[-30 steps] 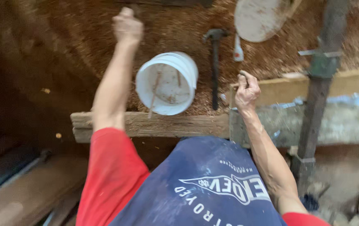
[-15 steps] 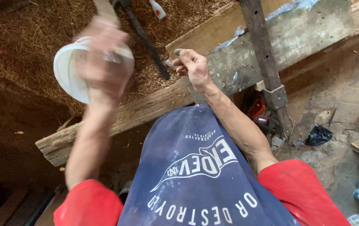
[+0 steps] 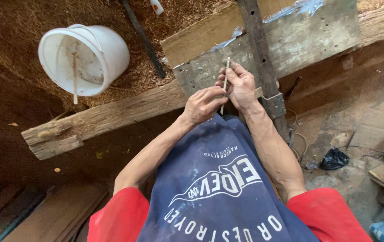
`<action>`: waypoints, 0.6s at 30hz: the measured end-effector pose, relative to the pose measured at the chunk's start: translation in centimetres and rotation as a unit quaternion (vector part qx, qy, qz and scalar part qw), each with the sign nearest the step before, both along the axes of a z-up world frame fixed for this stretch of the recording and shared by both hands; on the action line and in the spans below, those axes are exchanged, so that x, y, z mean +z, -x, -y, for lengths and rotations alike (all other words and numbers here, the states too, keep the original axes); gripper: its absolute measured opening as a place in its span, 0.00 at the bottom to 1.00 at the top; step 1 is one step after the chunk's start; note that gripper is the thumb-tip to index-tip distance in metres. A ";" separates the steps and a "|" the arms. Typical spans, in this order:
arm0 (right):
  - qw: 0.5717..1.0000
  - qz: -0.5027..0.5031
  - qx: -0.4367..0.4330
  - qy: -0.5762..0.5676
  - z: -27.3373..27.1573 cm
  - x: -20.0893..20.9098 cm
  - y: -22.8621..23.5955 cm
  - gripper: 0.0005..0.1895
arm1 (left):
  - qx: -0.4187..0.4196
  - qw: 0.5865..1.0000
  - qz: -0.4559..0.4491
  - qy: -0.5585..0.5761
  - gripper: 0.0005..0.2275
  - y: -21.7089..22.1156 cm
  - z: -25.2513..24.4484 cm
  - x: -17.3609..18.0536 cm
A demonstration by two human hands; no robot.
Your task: The person applies glue to a wooden plank and uses a large metal clamp to press it against a workbench. They then apply glue to a metal plate and attach it to the wood, tightening the clamp further to secure the assembly.
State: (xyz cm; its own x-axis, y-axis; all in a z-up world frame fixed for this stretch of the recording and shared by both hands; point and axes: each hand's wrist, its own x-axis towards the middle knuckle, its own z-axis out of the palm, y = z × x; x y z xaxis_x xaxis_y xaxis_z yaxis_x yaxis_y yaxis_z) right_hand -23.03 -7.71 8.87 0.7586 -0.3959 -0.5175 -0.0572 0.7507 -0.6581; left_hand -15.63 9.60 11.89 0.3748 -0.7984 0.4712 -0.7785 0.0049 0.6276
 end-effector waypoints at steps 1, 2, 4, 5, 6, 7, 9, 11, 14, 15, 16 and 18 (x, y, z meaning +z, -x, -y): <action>1.000 -0.001 0.008 0.016 0.1 -0.5 0.3 0.11 | 0.013 1.000 0.002 -0.004 0.09 0.4 0.2 -0.2; 0.999 -0.002 0.015 0.031 0.3 -0.9 0.6 0.12 | 0.026 1.000 0.004 -0.009 0.10 0.8 0.4 -0.5; 0.999 -0.022 0.012 0.042 0.8 -1.6 0.8 0.09 | 0.066 0.997 -0.030 -0.031 0.10 1.5 0.5 -1.1; 0.998 -0.032 0.010 0.046 1.0 -1.9 0.9 0.08 | 0.091 0.992 -0.068 -0.049 0.10 1.9 0.5 -1.4; 0.998 -0.042 0.001 0.052 1.1 -2.1 0.8 0.08 | 0.116 0.985 -0.105 -0.067 0.10 2.2 0.4 -1.7; 0.997 -0.052 -0.010 0.057 1.2 -2.2 0.6 0.08 | 0.135 0.962 -0.221 -0.084 0.11 2.2 0.4 -2.0; 0.996 -0.053 -0.018 0.069 1.1 -2.2 0.4 0.08 | 0.167 0.874 -0.441 -0.112 0.17 1.8 0.6 -2.4; 0.996 -0.035 -0.012 0.083 0.7 -2.1 0.2 0.07 | 0.169 0.841 -0.488 -0.163 0.15 1.6 0.5 -2.3; 0.989 -0.036 0.003 0.141 0.0 -1.8 -0.2 0.07 | 0.181 0.823 -0.497 -0.207 0.15 1.1 0.6 -1.9; 0.984 -0.037 0.009 0.172 -0.2 -1.6 -0.3 0.07 | 0.185 0.824 -0.490 -0.217 0.15 0.9 0.7 -1.9; 0.978 -0.038 0.015 0.203 -0.3 -1.4 -0.4 0.07 | 0.181 0.838 -0.472 -0.205 0.15 0.7 0.7 -1.8; 0.968 -0.039 0.026 0.246 -0.7 -0.9 -0.3 0.07 | 0.173 0.864 -0.437 -0.179 0.15 0.4 0.6 -1.8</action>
